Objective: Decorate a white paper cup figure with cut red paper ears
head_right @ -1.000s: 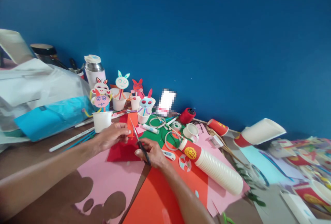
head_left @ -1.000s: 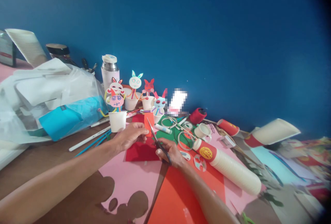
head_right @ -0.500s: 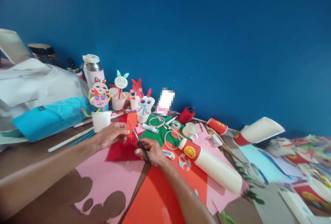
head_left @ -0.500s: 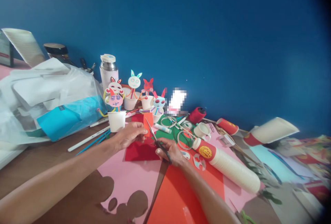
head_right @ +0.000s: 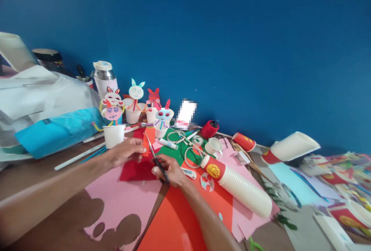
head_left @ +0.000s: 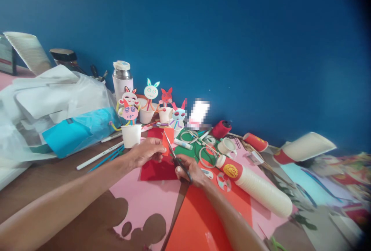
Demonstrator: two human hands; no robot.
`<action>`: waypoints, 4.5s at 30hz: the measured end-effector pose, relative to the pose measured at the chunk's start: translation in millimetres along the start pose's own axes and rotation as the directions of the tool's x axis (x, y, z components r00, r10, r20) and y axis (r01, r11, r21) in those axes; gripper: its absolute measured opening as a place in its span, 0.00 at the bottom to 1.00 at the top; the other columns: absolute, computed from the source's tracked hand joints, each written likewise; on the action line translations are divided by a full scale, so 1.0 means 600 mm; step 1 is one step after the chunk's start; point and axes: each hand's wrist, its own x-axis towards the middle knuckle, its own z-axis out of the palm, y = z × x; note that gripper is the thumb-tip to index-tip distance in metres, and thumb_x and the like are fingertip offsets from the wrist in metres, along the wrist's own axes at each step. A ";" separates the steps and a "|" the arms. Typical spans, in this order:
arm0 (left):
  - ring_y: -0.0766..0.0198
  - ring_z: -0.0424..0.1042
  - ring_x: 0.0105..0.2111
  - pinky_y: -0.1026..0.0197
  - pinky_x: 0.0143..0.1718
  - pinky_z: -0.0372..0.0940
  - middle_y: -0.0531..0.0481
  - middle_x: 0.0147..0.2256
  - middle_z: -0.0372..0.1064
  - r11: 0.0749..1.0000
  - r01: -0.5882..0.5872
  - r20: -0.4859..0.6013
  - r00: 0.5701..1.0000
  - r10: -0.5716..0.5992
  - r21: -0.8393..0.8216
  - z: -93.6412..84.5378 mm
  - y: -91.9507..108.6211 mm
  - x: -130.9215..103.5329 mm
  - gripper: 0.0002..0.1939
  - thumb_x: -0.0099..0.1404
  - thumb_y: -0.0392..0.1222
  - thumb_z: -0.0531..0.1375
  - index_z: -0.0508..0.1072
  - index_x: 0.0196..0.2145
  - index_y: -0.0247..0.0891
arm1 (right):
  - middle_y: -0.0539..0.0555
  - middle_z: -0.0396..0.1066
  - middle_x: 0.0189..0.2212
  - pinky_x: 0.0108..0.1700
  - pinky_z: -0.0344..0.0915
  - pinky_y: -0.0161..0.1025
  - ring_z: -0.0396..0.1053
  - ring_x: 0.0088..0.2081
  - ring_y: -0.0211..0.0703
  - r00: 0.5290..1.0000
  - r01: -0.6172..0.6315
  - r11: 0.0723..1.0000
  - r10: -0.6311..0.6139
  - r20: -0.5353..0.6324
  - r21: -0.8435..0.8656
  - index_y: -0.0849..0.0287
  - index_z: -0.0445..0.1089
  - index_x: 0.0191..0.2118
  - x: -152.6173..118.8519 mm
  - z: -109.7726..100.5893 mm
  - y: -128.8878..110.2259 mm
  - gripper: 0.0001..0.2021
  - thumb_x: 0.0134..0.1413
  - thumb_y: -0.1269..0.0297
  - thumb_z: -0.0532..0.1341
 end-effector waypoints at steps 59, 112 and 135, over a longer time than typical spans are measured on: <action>0.73 0.60 0.20 0.66 0.22 0.61 0.53 0.23 0.60 0.875 0.178 0.367 0.930 0.000 -0.450 0.000 -0.014 -0.007 0.05 0.55 0.37 0.59 0.67 0.26 0.32 | 0.47 0.58 0.22 0.22 0.52 0.30 0.53 0.21 0.31 0.989 0.145 0.989 -0.146 -0.021 -0.013 0.60 0.63 0.42 -0.001 -0.004 0.011 0.23 0.44 0.49 0.62; 0.67 0.67 0.24 0.68 0.27 0.60 0.52 0.23 0.70 0.565 -0.337 -0.233 0.667 0.708 0.753 -0.029 0.013 0.005 0.06 0.54 0.41 0.54 0.68 0.25 0.37 | 0.46 0.58 0.19 0.21 0.56 0.32 0.57 0.19 0.33 0.982 0.102 0.988 -0.119 -0.145 -0.119 0.59 0.60 0.42 -0.009 0.015 -0.002 0.18 0.51 0.50 0.56; 0.68 0.69 0.18 0.70 0.18 0.58 0.56 0.17 0.66 0.788 -0.273 -0.226 0.861 0.456 0.552 -0.021 0.020 0.005 0.05 0.51 0.40 0.56 0.67 0.22 0.36 | 0.43 0.57 0.17 0.17 0.55 0.29 0.56 0.15 0.31 0.996 -0.013 0.998 0.007 -0.087 -0.069 0.59 0.59 0.37 -0.004 0.025 -0.008 0.16 0.51 0.50 0.55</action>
